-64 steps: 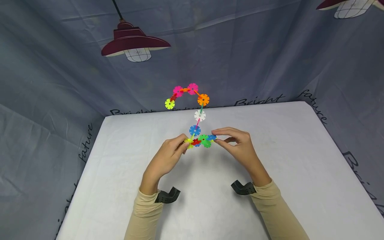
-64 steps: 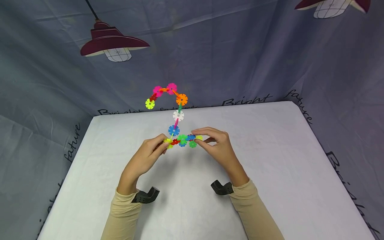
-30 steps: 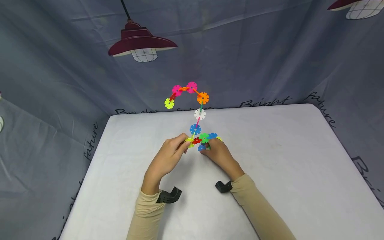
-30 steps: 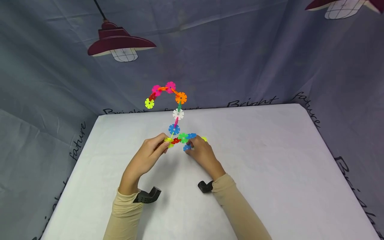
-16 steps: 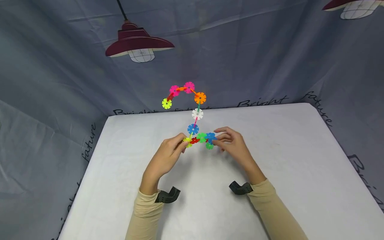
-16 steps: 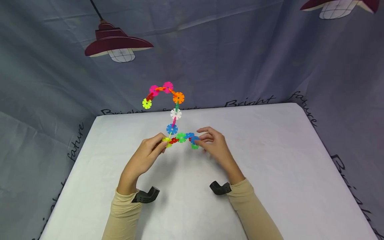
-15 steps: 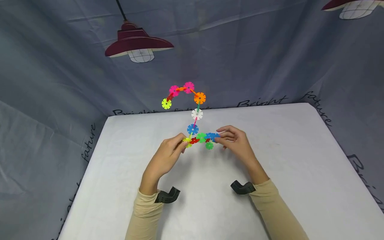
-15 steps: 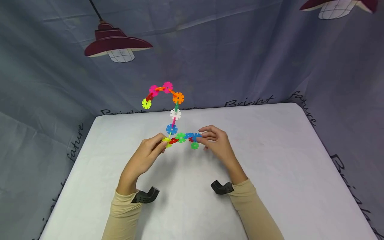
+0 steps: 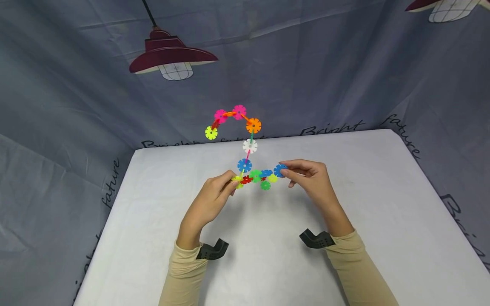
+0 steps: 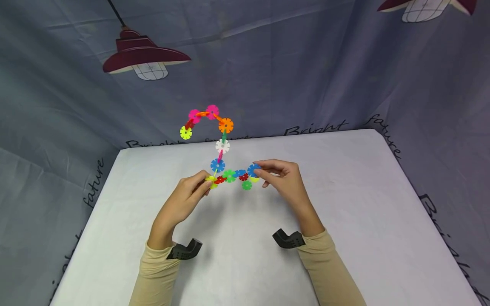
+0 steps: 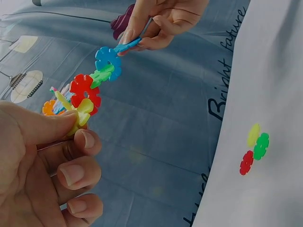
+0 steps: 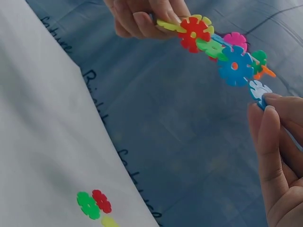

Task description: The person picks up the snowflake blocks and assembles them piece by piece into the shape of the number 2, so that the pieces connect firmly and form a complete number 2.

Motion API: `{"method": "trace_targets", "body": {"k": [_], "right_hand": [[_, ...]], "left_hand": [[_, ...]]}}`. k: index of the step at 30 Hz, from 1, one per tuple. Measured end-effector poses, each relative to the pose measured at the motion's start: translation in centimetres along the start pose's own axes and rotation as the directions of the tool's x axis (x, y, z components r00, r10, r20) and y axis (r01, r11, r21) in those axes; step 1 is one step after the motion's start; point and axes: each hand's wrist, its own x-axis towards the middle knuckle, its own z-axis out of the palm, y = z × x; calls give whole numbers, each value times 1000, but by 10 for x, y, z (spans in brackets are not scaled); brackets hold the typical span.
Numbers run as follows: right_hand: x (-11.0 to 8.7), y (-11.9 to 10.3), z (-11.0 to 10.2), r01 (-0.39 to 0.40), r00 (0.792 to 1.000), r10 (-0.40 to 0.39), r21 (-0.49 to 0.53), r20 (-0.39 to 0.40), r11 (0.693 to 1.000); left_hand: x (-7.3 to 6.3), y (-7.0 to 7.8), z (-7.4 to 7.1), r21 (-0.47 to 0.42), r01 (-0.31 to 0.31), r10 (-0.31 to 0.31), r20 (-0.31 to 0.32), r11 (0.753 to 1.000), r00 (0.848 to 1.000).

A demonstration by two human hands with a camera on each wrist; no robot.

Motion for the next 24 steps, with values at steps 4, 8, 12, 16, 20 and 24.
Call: {"method": "trace_targets", "body": {"k": [4,8,12,16,20,24], "right_hand": [[0,0,1,1,1000,-1,-17,6,1000],[-1,1,3,11,1000,-11,-32,7,999],[-1,0,5,32,999,-32,-50,0,998],[-1,0,8,54,999,-54,-59,-2,997],[-2,1,10,59,998,-60,-58,-8,997],[-2,1,12,53,999,-53,-50,-10,997]], "left_hand": [[0,-1,1,-4,-5,5,5,1000,1000],[0,-1,1,-4,-5,5,9,1000,1000],[0,-1,1,-3,-6,6,21,1000,1000],[0,-1,1,5,-5,5,26,1000,1000],[0,0,1,9,-3,3,22,1000,1000],[0,0,2,22,-13,13,24,1000,1000]]}}
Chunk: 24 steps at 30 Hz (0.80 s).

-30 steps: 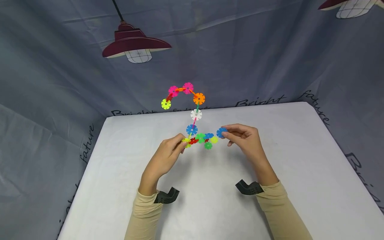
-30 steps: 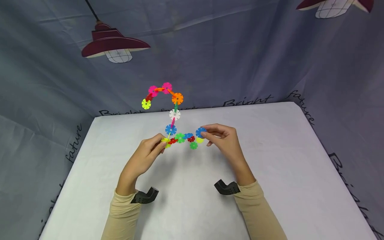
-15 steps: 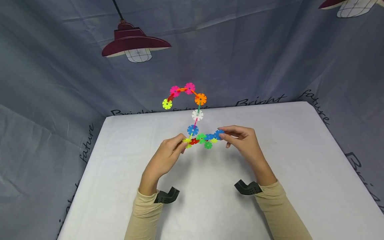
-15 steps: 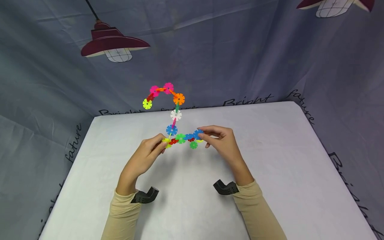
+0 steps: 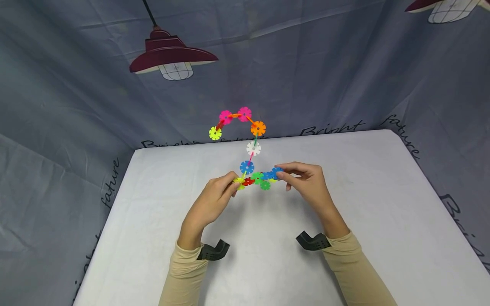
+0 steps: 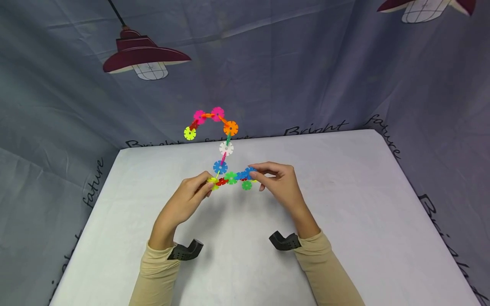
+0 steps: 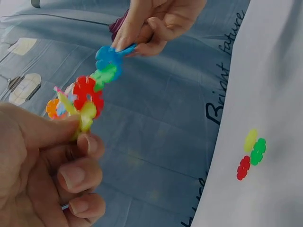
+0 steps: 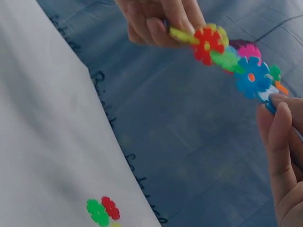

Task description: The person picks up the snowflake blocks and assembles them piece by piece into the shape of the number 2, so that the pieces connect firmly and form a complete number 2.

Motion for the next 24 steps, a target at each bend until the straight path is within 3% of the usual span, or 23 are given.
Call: {"method": "trace_targets", "body": {"k": [17,21,24], "right_hand": [[2,4,1,14,999,-13,-25,41,1000],[3,11,1,-31,994,38,-73,107,997],[5,24,4,-95,982,119,-161,147,982]], "left_hand": [[-1,-1,-3,2,-1,1,-15,1000,1000],[-1,-2,-4,7,9,-9,-26,1000,1000],[-2,-3,-5,7,15,-15,-33,1000,999]]}}
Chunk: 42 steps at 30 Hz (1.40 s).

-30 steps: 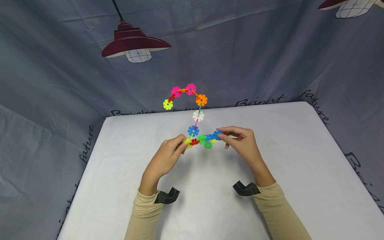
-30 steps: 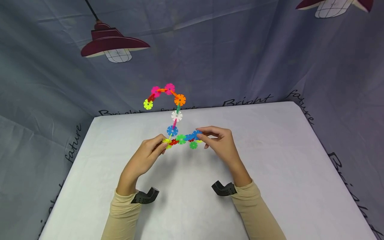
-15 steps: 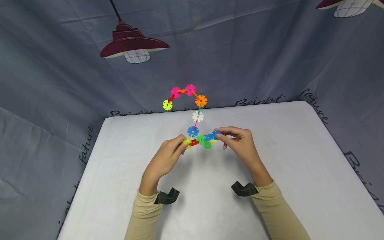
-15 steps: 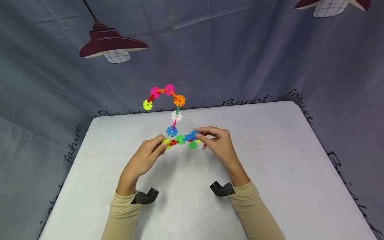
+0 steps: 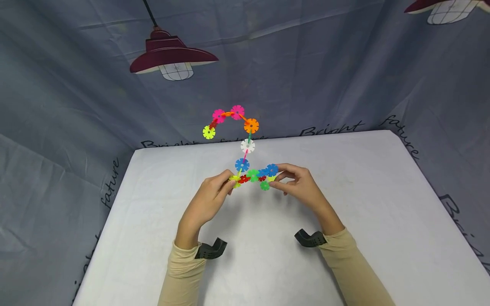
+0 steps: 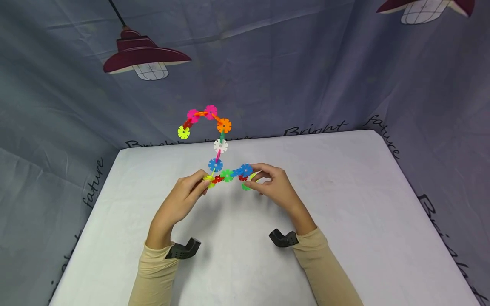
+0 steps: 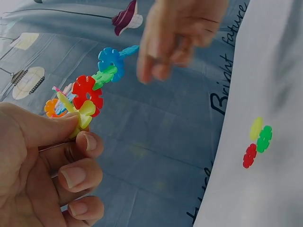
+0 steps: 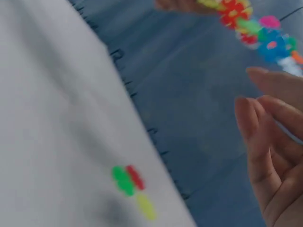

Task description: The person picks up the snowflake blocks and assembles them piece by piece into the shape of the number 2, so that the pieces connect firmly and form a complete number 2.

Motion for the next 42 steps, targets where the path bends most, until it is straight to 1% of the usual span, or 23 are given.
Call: {"method": "trace_targets", "body": {"k": [2,4,6,9,11,13,19,21,23,28,31,34,37,39,42], "right_hand": [[3,10,5,-47,999,49,-75,23,996],[6,21,10,-74,996,81,-143,48,987],[8,31,15,-74,993,92,-213,77,974],[9,44,21,-37,990,76,-306,117,951],[9,49,23,-10,988,65,-368,137,930],[9,53,26,3,986,69,-432,152,902],[6,54,33,-29,976,150,-594,156,804],[5,53,34,-43,976,165,-614,144,788],[5,52,35,-50,977,165,-615,132,787],[7,52,35,-52,984,140,-574,109,817],[7,53,36,-49,986,133,-569,106,821],[6,53,37,-52,984,142,-583,109,811],[6,53,37,-66,980,162,-583,114,810],[7,53,37,-80,978,176,-573,113,816],[8,54,36,-103,973,197,-541,117,835]], "left_hand": [[0,-1,0,-2,2,-2,-1,1000,1000],[0,-1,-1,-6,1,-1,1,1000,1000],[0,-1,-1,-9,2,-2,3,1000,1000],[0,-1,-1,-15,7,-7,8,1000,1000],[0,-1,-1,-15,11,-11,9,1000,1000],[0,-1,-1,-14,12,-12,11,1000,1000],[1,-2,-1,-9,9,-9,11,1000,1000],[1,-2,-1,-10,9,-9,10,1000,1000],[1,-2,-1,-10,10,-10,10,1000,1000],[1,-2,-1,-9,9,-9,9,1000,1000],[1,-2,-1,-6,2,-2,2,1000,1000],[1,-3,0,-6,-10,10,-4,1000,1000],[1,-3,0,-9,-17,17,-7,1000,1000],[1,-2,0,-9,-19,19,-7,1000,1000],[0,-2,-1,-9,-16,16,-7,1000,1000]]}}
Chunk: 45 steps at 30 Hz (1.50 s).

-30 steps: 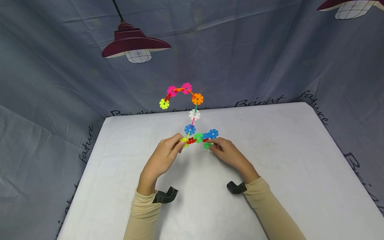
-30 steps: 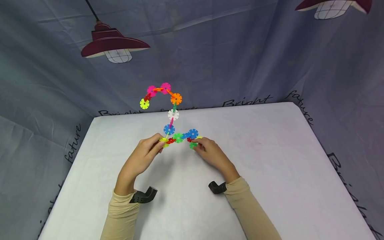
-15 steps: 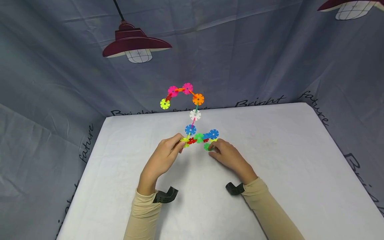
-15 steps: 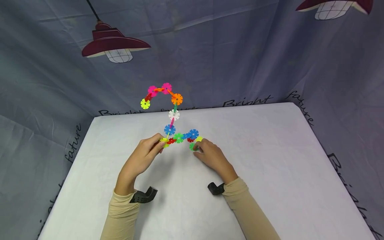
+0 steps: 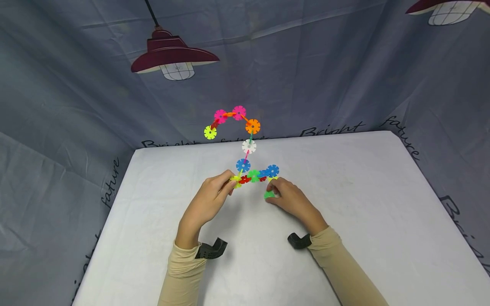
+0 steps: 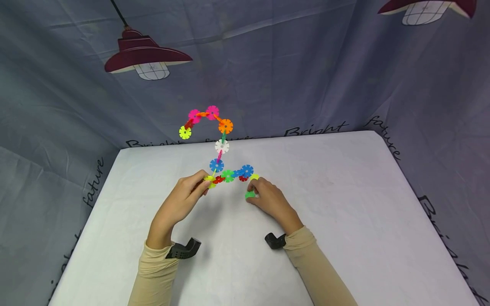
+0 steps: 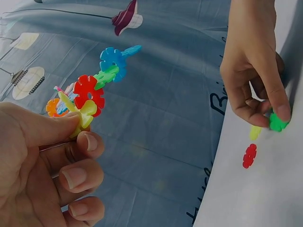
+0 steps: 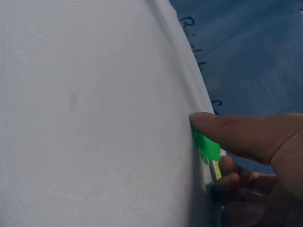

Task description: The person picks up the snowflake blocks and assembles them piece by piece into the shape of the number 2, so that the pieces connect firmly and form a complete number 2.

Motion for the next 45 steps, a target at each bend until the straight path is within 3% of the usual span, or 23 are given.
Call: {"method": "trace_targets", "body": {"k": [6,11,15,20,24,37,45], "right_hand": [[0,3,-6,5,999,-10,125,40,992],[-2,6,-17,8,998,-26,290,58,957],[-6,5,-36,45,999,-29,462,-41,886],[-16,4,-63,160,972,-5,640,-236,751],[-22,0,-76,259,944,-42,660,-326,705],[-26,-11,-79,350,907,-125,557,-401,753],[-27,-12,-78,394,884,-151,530,-443,751]], "left_hand": [[0,-1,0,2,11,-11,6,1000,1000],[-1,0,-2,1,18,-18,9,1000,1000],[0,-1,-3,-1,16,-16,8,1000,1000],[1,0,-3,-5,16,-16,9,1000,1000],[1,1,-3,-3,17,-17,11,1000,1000],[0,-4,-3,-4,22,-22,9,1000,1000],[0,-3,-5,-2,14,-14,19,1000,1000]]}}
